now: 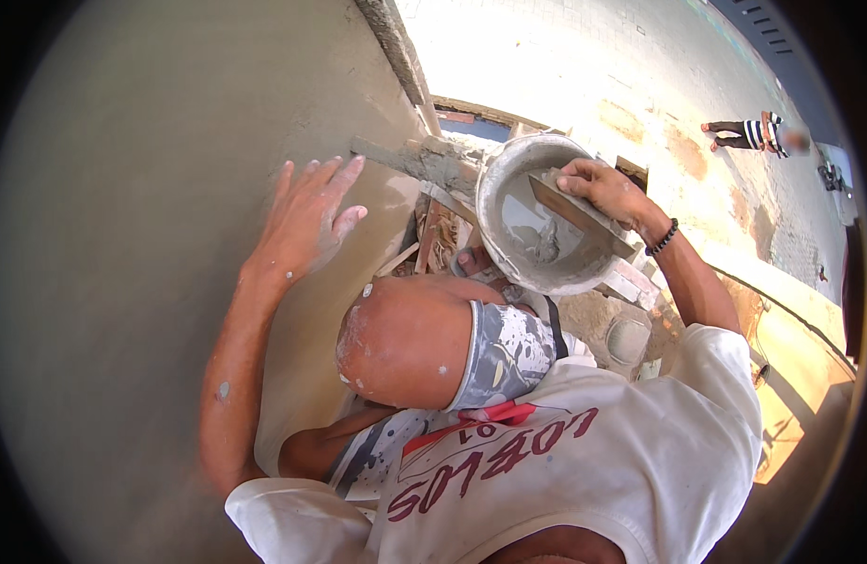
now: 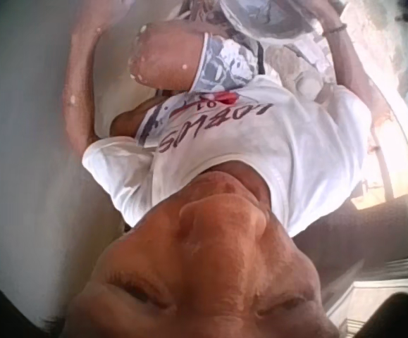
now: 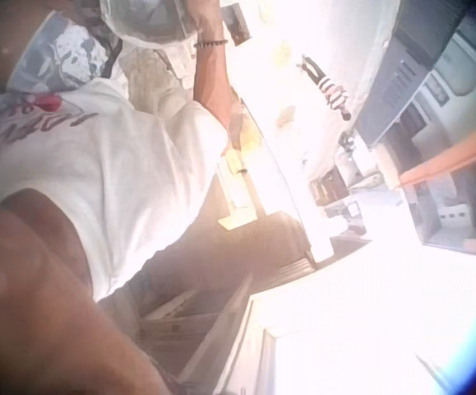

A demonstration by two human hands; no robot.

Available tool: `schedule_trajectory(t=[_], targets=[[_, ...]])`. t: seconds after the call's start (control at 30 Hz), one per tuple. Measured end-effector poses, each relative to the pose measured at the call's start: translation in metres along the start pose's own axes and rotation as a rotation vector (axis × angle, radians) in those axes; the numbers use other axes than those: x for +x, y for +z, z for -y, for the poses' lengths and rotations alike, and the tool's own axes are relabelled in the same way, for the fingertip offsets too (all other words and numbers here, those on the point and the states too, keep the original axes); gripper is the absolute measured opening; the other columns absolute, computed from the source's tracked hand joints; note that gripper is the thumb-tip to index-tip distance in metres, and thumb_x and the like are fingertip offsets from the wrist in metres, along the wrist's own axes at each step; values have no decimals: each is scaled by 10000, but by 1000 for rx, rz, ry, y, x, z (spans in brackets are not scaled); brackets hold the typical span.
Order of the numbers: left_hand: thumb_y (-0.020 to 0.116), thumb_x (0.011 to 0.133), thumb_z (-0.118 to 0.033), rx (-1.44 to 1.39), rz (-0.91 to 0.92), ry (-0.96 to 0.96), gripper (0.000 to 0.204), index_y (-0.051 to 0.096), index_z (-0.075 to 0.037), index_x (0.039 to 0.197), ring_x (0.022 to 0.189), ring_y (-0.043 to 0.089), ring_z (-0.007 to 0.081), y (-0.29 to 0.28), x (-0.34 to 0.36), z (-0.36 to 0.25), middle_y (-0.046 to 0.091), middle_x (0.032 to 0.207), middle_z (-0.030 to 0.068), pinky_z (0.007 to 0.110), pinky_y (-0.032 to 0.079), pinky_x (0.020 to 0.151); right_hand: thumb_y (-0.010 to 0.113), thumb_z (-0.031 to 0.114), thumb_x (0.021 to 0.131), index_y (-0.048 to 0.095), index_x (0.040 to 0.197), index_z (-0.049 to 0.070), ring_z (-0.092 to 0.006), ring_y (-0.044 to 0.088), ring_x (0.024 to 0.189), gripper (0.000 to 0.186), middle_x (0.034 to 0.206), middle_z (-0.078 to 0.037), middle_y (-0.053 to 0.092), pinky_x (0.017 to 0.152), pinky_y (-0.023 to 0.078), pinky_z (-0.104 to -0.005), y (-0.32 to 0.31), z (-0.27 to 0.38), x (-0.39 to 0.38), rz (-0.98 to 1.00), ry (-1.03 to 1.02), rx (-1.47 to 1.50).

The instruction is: The person smooths wet plaster onto a wall using a wooden float, periodically dipping the float into a bucket of plaster to apply more.

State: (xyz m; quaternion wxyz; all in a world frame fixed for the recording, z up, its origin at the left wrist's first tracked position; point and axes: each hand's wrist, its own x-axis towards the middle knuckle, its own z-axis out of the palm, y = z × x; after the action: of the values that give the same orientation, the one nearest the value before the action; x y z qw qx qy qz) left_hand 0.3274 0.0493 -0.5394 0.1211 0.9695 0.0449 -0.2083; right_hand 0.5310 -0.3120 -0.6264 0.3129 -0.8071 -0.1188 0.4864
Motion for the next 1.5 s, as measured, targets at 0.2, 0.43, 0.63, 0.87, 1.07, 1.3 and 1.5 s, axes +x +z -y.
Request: schedule_trajectory(t=[0.2,0.43,0.63,0.87,1.07,1.3,1.5], targets=[[568,989,-282,-359,148,80,586,397,-82,1512,1406,396,347,62,32,-3,447,1513,185,450,239,1204,650,353,964,710,1061,16,-210,629,937,355,995,-129,699,840,487,-353,55,-49,24,120,74,-150],[600,970,-276,-343,126,30,577,434,-70,1482,1324,461,370,77,14,10,494,1469,178,463,323,1143,673,382,938,715,1095,8,-247,655,995,408,1043,-169,718,883,494,-376,79,-69,47,154,147,-125],[592,978,-278,-294,123,-78,582,418,-82,1497,1366,431,369,61,-5,22,465,1497,183,444,298,1175,670,382,946,714,1158,27,-209,638,1033,415,1101,-135,717,932,477,-350,75,-65,49,246,194,-126],[569,991,-285,-296,51,-95,572,413,-69,1497,1379,426,368,27,-31,21,447,1509,200,462,298,1175,660,297,956,691,1187,9,-163,673,954,371,1067,-93,724,853,537,-308,34,-34,33,465,356,108],[612,971,-223,-259,-232,-33,503,498,-29,1421,1371,448,356,-75,-53,18,501,1464,194,464,327,1160,559,221,1001,623,1259,29,-208,711,923,328,1116,-88,708,827,576,-345,31,-76,61,400,-70,976],[672,890,-125,345,-1016,-3,460,599,-56,1338,1332,457,431,-205,-130,-7,510,1431,205,555,314,1141,500,231,1023,571,1299,9,-219,724,898,362,1141,-129,689,735,619,-336,51,157,68,667,-433,1389],[653,901,-180,964,-1421,-436,508,565,-124,1398,1443,233,501,-261,-211,-3,317,1569,200,653,223,1144,636,265,986,522,1328,30,-110,622,1058,430,1143,-52,652,891,531,-281,0,359,40,409,-1240,1043]])
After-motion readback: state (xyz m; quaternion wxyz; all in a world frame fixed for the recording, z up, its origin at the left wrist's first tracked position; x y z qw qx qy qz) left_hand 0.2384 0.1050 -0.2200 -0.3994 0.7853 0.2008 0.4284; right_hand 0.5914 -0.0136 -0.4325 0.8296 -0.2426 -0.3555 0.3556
